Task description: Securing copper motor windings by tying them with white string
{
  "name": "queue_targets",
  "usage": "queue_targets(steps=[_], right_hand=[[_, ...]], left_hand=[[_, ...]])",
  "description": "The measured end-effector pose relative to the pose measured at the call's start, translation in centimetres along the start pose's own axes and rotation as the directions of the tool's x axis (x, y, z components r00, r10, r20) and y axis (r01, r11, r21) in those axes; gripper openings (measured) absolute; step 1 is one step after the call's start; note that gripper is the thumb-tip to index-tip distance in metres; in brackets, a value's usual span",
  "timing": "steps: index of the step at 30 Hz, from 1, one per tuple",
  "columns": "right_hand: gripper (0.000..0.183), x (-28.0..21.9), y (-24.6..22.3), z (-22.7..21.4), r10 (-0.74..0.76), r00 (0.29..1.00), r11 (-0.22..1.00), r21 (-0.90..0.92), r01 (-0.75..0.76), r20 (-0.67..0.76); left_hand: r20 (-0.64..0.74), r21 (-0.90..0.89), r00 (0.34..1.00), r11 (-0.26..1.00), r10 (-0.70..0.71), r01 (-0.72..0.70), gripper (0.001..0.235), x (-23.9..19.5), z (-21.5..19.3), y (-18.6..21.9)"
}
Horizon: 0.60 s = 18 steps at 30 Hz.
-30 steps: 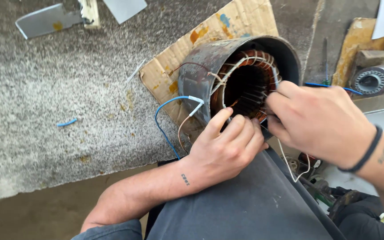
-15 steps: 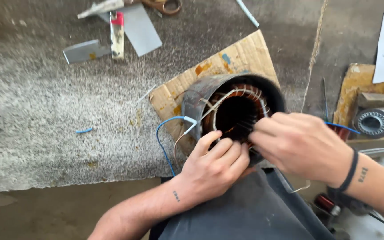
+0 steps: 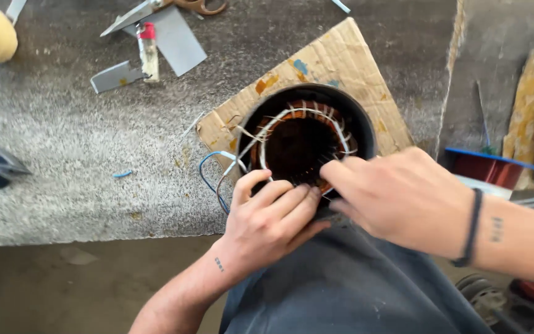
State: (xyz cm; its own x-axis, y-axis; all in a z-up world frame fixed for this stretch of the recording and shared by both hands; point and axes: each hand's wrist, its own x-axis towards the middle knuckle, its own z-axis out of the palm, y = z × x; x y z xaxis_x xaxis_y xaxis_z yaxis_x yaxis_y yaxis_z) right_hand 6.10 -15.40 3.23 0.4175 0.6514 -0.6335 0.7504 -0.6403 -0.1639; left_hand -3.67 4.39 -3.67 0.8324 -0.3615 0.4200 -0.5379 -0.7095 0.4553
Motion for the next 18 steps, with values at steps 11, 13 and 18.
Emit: queue_targets(steps=[11, 13, 18], right_hand=[[0.027, -0.3, 2.6, -4.8, 0.034, 0.907, 0.861, 0.449, -0.240, 0.419], [0.051, -0.5, 2.2, -4.8, 0.279, 0.760, 0.873, 0.174, -0.455, 0.587], [0.023, -0.5, 2.2, -4.4, -0.157, 0.950, 0.819, 0.573, -0.027, 0.269]], left_hand=[[0.023, 0.003, 0.999, 0.999, 0.043, -0.043, 0.032, 0.9, -0.7, 0.0], [0.051, -0.015, 0.997, 0.999, 0.052, -0.051, 0.031, 1.0, -0.8, 0.0], [0.054, 0.009, 0.996, 0.998, 0.065, -0.066, 0.031, 1.0, -0.5, -0.1]])
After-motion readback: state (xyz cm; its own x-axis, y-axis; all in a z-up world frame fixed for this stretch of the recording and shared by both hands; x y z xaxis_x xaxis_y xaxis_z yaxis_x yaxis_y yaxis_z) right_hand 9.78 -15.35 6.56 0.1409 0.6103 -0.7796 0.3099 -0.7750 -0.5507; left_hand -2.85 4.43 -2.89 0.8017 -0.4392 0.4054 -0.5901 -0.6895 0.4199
